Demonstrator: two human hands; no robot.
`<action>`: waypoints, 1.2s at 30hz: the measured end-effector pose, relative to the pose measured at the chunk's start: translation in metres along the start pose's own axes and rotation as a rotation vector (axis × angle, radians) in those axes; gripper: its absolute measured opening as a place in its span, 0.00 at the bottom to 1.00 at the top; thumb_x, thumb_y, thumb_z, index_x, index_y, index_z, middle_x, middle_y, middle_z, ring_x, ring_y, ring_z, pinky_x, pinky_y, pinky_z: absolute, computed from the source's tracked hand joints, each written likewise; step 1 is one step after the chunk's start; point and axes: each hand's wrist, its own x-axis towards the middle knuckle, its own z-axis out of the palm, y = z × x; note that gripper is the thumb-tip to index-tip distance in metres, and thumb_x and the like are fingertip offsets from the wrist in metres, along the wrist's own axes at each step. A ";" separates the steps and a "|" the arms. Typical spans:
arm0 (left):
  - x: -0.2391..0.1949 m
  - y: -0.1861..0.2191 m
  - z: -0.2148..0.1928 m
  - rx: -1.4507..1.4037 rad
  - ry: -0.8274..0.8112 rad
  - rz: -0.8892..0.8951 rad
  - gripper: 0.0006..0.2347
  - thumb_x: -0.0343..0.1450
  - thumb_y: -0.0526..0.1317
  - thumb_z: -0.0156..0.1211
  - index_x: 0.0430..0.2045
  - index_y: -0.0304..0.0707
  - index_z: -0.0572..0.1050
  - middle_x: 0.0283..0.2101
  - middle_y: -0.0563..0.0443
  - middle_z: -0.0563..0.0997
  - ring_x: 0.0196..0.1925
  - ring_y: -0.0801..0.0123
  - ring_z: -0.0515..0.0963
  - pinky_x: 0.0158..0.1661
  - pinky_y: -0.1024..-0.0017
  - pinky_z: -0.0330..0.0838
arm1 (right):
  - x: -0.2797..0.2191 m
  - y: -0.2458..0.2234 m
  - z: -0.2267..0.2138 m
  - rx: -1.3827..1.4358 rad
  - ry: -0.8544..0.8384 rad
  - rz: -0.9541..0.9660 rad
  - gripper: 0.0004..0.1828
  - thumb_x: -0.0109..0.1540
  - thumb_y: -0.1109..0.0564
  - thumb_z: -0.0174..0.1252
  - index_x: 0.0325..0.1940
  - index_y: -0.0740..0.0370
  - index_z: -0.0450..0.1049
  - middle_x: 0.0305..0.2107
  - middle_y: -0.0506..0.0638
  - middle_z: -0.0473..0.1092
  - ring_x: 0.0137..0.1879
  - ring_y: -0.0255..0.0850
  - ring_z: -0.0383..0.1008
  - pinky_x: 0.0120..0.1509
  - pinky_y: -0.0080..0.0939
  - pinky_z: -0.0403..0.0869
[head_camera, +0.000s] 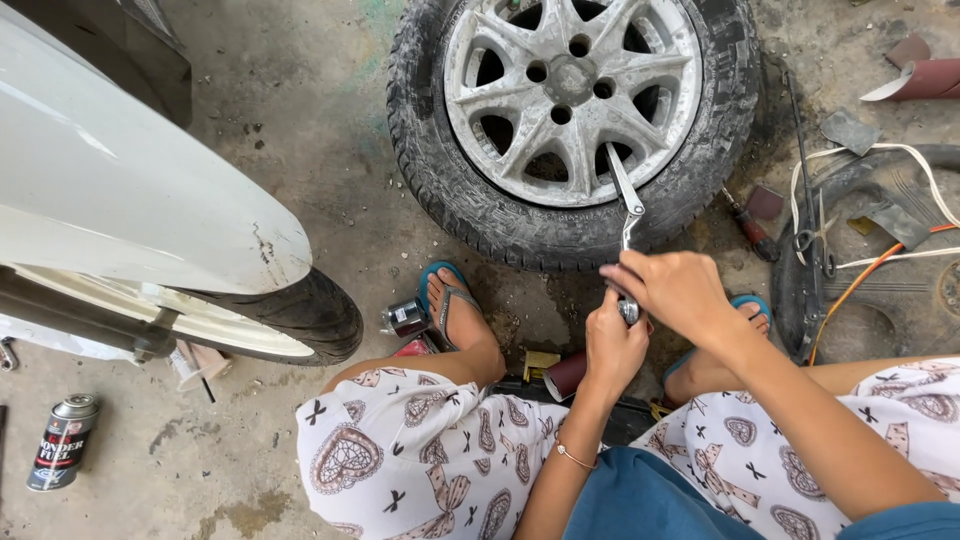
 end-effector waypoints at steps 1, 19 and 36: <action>-0.002 0.011 -0.002 -0.003 -0.002 -0.005 0.05 0.70 0.34 0.59 0.37 0.35 0.73 0.16 0.53 0.78 0.23 0.61 0.82 0.31 0.66 0.74 | 0.008 0.006 0.006 -0.001 -0.006 0.002 0.20 0.68 0.35 0.49 0.30 0.47 0.69 0.15 0.54 0.74 0.29 0.54 0.80 0.38 0.53 0.78; 0.000 0.015 -0.010 0.045 -0.021 0.067 0.20 0.73 0.34 0.56 0.58 0.18 0.68 0.19 0.39 0.79 0.25 0.50 0.82 0.31 0.61 0.74 | 0.028 0.019 0.012 0.023 0.048 0.001 0.23 0.72 0.35 0.47 0.30 0.49 0.70 0.14 0.52 0.72 0.27 0.51 0.80 0.34 0.46 0.77; -0.002 0.010 0.001 -0.095 0.018 0.028 0.02 0.74 0.32 0.57 0.35 0.32 0.74 0.14 0.53 0.77 0.19 0.66 0.79 0.29 0.71 0.73 | 0.009 0.022 0.005 0.041 0.070 -0.281 0.20 0.66 0.37 0.52 0.25 0.46 0.66 0.10 0.46 0.71 0.23 0.44 0.78 0.32 0.42 0.76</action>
